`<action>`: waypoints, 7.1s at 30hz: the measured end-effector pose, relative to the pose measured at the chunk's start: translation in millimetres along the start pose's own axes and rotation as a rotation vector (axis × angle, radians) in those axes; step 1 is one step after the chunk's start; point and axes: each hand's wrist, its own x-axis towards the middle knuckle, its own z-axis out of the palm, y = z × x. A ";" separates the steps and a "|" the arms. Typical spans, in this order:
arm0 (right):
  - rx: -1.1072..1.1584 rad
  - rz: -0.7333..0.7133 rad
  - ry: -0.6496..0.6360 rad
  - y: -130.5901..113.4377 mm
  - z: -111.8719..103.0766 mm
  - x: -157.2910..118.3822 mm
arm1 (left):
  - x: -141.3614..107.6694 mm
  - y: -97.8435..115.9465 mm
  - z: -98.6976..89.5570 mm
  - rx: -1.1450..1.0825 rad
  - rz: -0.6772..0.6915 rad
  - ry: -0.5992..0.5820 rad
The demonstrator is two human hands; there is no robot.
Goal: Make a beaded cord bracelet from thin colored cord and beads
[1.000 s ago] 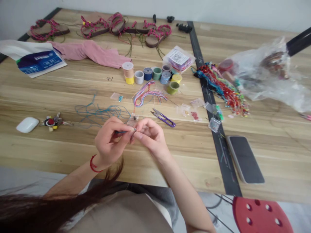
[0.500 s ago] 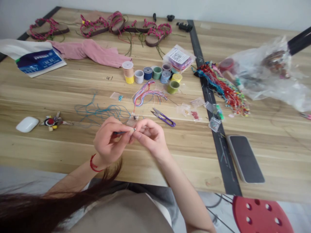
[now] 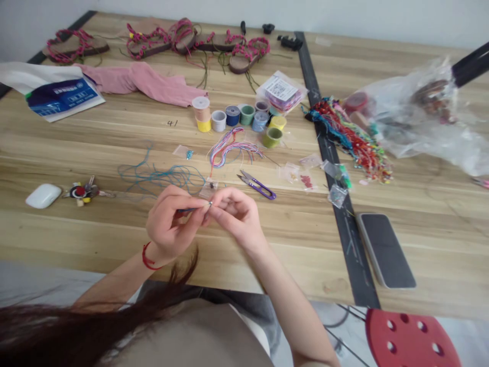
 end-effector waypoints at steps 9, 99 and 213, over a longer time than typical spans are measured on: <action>-0.049 -0.039 0.008 1.6 -0.3 -0.4 | 0.6 0.7 0.9 -0.008 -0.025 0.002; -0.873 -0.654 0.370 0.3 8.1 -3.4 | 0.7 -1.5 0.6 0.174 0.111 -0.046; -0.499 -0.351 0.244 -6.2 1.1 3.7 | 9.7 0.3 1.1 -0.233 -0.346 -0.126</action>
